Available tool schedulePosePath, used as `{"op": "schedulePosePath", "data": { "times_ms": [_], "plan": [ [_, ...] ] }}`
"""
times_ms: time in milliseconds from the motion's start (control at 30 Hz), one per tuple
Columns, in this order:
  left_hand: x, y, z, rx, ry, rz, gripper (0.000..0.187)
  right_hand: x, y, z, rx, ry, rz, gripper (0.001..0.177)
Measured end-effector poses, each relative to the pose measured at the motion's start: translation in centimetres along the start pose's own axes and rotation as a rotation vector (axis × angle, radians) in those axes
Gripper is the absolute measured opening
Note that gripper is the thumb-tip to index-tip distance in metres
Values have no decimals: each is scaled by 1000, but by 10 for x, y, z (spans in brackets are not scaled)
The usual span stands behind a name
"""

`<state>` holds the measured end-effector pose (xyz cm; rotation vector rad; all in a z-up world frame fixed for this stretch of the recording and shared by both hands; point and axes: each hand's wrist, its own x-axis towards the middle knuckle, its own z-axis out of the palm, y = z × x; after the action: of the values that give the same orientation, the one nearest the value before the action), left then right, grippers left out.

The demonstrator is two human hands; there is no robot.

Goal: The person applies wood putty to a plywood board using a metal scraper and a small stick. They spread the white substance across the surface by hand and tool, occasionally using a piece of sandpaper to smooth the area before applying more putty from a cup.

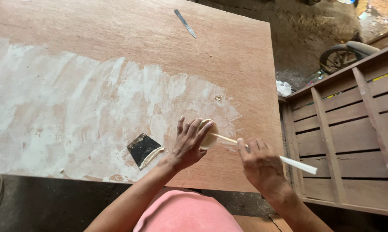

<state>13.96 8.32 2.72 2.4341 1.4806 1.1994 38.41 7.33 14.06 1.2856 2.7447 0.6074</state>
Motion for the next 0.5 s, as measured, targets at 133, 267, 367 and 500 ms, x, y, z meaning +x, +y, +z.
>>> {"op": "schedulePosePath", "data": {
  "times_ms": [133,267,367,500],
  "plan": [
    [9,17,11,53,-6,-15,109,-22,18,34,273,-157,87,29],
    [8,28,15,65,-58,-61,110,-40,40,67,780,-229,342,28],
    [2,35,20,74,-70,-133,113,-59,51,80,878,-115,411,26],
    [-9,34,31,106,-12,-171,118,-79,62,80,883,-137,513,24]
  ]
}}
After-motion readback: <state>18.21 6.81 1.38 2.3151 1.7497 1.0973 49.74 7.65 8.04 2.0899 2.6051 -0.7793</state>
